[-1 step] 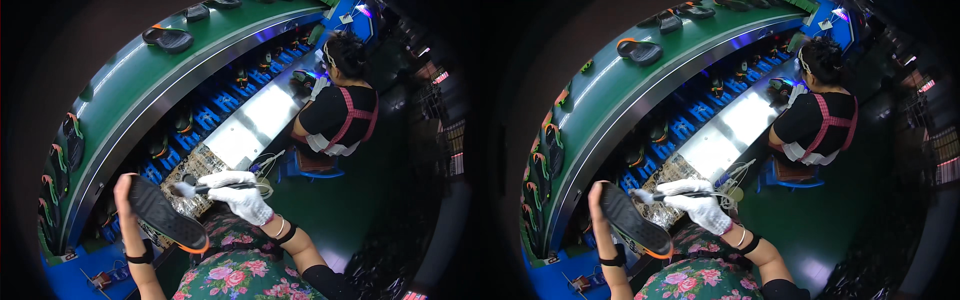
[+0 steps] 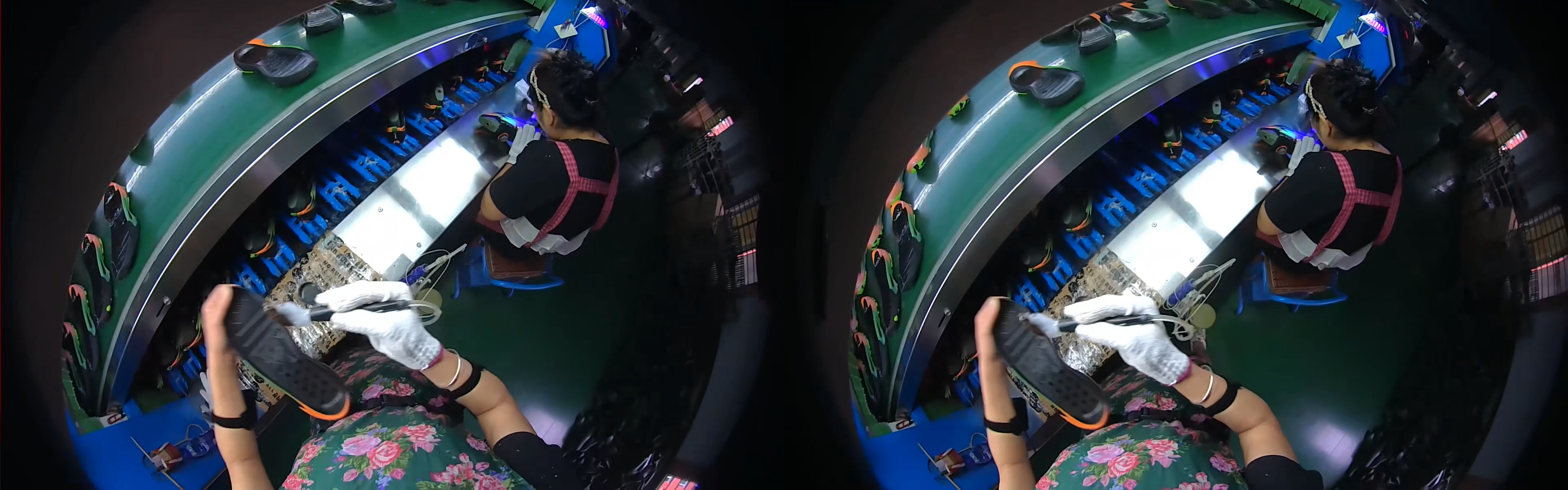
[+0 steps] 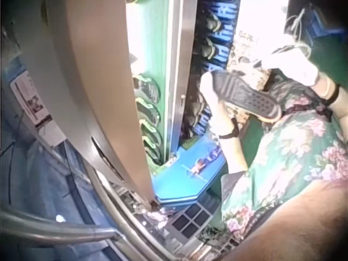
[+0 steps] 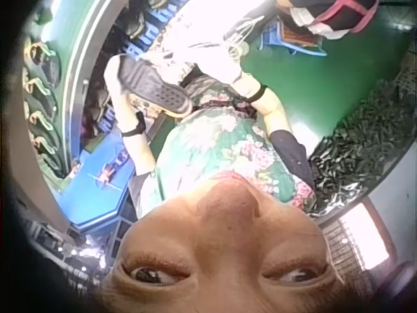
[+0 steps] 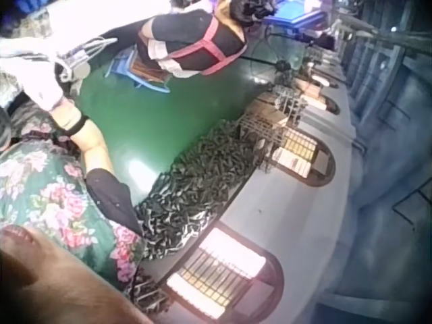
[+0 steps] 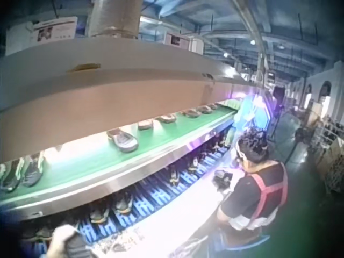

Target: Apply adhesive to the bottom of shoe soles using a brush tool.

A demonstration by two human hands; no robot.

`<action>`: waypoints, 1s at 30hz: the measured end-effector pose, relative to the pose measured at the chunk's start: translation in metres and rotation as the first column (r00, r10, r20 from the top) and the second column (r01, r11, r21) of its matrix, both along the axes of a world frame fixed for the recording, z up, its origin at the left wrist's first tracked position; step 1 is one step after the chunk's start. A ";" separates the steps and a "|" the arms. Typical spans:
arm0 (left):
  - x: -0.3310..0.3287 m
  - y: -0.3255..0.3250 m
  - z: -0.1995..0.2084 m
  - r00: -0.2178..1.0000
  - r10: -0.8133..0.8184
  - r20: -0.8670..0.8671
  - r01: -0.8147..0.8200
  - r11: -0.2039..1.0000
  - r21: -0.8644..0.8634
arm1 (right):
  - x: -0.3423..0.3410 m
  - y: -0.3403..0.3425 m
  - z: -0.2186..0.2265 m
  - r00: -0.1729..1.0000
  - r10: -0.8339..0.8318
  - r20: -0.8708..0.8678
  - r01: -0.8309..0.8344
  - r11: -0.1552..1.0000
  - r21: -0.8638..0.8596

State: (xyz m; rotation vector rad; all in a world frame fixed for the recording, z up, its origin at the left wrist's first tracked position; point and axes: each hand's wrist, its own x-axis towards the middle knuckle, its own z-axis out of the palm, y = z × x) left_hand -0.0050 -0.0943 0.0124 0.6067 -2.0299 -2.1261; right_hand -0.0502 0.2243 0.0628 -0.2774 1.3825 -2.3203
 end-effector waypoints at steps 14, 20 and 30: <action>0.059 0.132 -0.056 0.941 -0.331 -0.069 0.142 0.204 0.969 | -0.003 -0.011 0.004 0.984 -0.046 -0.173 0.065 0.992 0.106; 0.019 0.143 0.002 0.993 -0.071 -0.097 0.106 0.136 0.985 | -0.017 -0.015 0.010 0.834 -0.013 -0.551 0.203 0.936 0.286; 0.014 0.173 0.003 0.996 0.028 -0.091 0.058 0.583 0.810 | -0.039 -0.023 0.027 0.218 0.202 -0.955 0.538 0.791 0.291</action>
